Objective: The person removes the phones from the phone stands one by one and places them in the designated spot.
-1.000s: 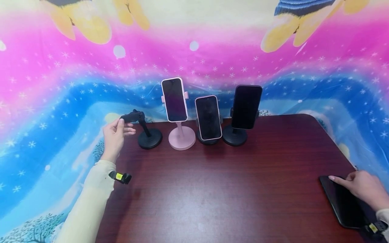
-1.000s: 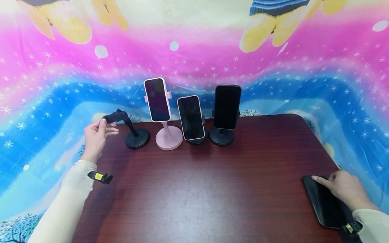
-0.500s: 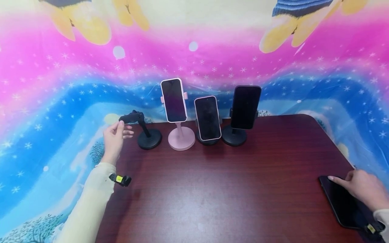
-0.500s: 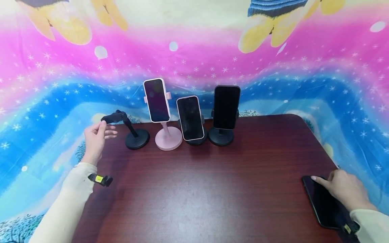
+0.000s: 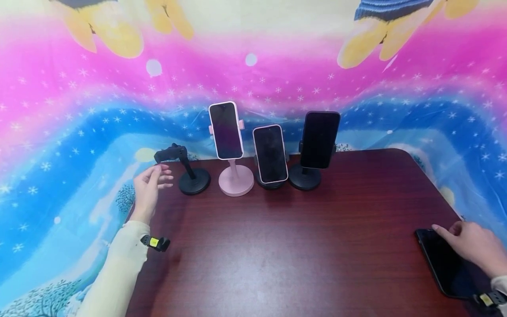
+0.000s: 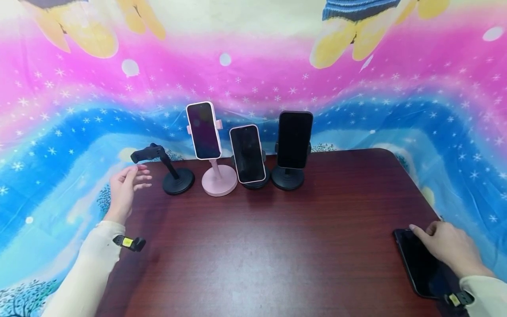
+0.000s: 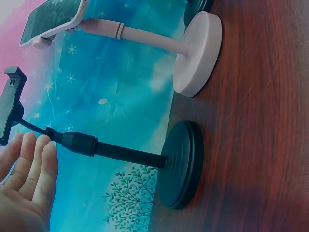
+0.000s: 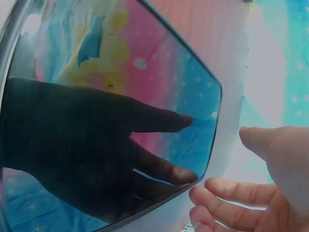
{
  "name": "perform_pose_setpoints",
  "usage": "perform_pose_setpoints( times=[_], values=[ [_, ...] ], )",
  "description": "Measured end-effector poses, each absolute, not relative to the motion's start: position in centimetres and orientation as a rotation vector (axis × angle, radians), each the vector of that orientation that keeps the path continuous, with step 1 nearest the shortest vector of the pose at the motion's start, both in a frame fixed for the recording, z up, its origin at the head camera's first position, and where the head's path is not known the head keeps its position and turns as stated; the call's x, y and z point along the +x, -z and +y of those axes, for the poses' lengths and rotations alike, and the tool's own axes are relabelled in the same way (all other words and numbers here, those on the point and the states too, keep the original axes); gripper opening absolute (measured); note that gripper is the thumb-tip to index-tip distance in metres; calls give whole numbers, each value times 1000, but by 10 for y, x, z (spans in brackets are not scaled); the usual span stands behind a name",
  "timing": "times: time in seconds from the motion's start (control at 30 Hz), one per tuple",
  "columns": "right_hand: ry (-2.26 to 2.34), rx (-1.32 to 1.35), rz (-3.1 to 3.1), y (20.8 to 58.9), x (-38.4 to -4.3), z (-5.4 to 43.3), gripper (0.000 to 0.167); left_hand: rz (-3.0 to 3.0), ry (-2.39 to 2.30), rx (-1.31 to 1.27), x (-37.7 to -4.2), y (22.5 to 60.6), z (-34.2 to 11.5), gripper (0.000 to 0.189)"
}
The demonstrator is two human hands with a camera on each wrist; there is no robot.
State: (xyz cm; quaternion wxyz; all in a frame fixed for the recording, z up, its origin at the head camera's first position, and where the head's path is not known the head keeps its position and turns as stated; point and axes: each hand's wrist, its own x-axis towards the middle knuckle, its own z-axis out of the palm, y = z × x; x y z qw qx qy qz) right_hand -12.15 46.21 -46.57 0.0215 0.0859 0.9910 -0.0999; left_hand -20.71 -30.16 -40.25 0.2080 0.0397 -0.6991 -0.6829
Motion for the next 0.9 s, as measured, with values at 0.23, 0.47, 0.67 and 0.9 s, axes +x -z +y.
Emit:
perform_pose_setpoints(
  times=[0.23,0.47,0.67,0.9],
  values=[
    [307,265,3113,461,-120,454,61,-1955,1914,83,-200,404,-298,22],
    [304,247,3118,448,-121,442,64,-1943,1931,35,-193,406,-292,18],
    [337,204,3071,441,-123,422,68,-1997,1903,-29,-187,409,-283,20],
    [408,139,3094,440,-120,391,60,-2051,1889,-81,-181,412,-270,19]
  ],
)
